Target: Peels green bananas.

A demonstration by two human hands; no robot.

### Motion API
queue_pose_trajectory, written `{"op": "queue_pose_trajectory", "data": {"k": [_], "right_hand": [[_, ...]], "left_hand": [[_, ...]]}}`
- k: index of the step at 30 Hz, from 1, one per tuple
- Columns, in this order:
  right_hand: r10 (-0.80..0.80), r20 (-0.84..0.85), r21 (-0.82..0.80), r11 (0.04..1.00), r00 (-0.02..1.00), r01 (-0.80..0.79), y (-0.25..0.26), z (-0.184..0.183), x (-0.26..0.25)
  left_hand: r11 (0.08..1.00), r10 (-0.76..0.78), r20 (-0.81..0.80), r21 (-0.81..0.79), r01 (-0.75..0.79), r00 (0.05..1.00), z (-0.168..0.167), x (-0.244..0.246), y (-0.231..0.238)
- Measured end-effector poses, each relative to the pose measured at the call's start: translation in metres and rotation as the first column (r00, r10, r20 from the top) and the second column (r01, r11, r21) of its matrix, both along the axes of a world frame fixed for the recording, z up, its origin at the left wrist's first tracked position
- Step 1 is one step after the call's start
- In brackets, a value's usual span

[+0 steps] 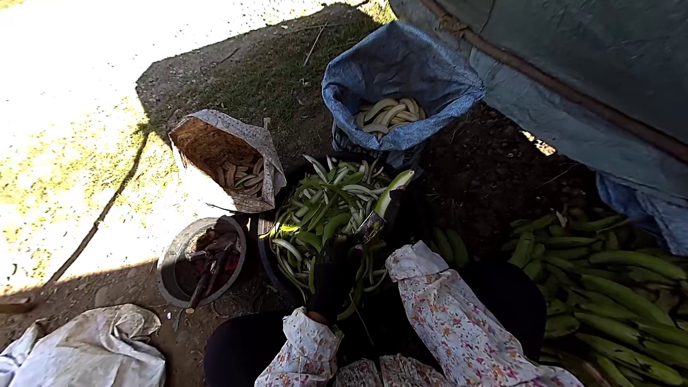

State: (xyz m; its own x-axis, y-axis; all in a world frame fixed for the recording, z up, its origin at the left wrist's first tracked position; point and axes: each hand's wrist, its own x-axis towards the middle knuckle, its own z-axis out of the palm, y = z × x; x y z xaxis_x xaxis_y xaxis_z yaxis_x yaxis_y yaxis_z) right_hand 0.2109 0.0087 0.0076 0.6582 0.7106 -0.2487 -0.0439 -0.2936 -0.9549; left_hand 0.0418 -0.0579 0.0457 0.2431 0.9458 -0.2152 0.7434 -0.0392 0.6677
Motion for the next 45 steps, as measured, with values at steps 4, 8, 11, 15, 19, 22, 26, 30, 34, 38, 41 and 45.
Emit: {"op": "queue_pose_trajectory", "data": {"k": [4, 8, 11, 15, 19, 22, 26, 30, 34, 38, 41, 45], "right_hand": [[0.118, -0.130, 0.049, 0.992, 0.984, -0.113, -0.008, 0.007, -0.006], [0.429, -0.540, 0.190, 0.900, 0.724, -0.392, -0.031, -0.007, -0.009], [0.634, -0.456, 0.051, 0.720, 0.625, -0.692, -0.049, 0.002, -0.005], [0.517, -0.242, -0.127, 0.822, 0.821, -0.555, -0.041, -0.011, 0.003], [0.205, -0.182, -0.012, 0.977, 0.962, -0.211, -0.009, -0.030, 0.008], [-0.088, -0.317, 0.039, 0.994, 0.944, 0.105, 0.009, -0.035, 0.003], [-0.203, -0.132, -0.067, 0.978, 0.970, 0.196, 0.018, -0.032, -0.007], [0.064, 0.067, -0.255, 0.966, 0.996, -0.045, 0.005, 0.006, -0.012], [0.215, -0.151, -0.013, 0.976, 0.965, -0.220, -0.009, -0.006, -0.012], [0.674, -0.203, -0.030, 0.720, 0.710, -0.693, -0.027, -0.022, 0.020], [0.842, -0.114, -0.182, 0.503, 0.526, -0.845, -0.028, -0.009, 0.036], [0.846, -0.098, -0.254, 0.488, 0.524, -0.835, -0.026, -0.005, 0.037]], "left_hand": [[0.999, 0.022, -0.010, -0.031, -0.022, 1.000, -0.008, 0.002, 0.011], [0.972, 0.072, -0.078, 0.227, -0.053, 0.994, -0.031, 0.004, 0.044], [0.933, 0.116, -0.049, 0.348, -0.092, 0.992, -0.049, -0.001, 0.074], [0.954, 0.067, -0.020, 0.295, -0.058, 0.998, -0.039, 0.002, 0.077], [0.959, 0.011, -0.023, 0.285, -0.004, 1.000, -0.033, 0.019, 0.035], [0.946, 0.056, -0.022, 0.321, -0.046, 0.998, -0.033, 0.028, 0.011], [0.915, 0.144, -0.005, 0.381, -0.131, 0.990, -0.037, 0.029, 0.006], [0.920, 0.159, -0.063, 0.371, -0.125, 0.985, -0.032, 0.028, 0.017], [0.932, 0.102, 0.006, 0.349, -0.098, 0.995, -0.036, 0.017, 0.048], [0.980, -0.153, -0.144, 0.104, 0.168, 0.978, -0.026, 0.004, 0.093], [0.979, -0.163, -0.285, 0.074, 0.191, 0.945, -0.032, 0.014, 0.109], [0.994, 0.030, -0.302, 0.107, 0.003, 0.953, -0.038, 0.023, 0.104]]}}
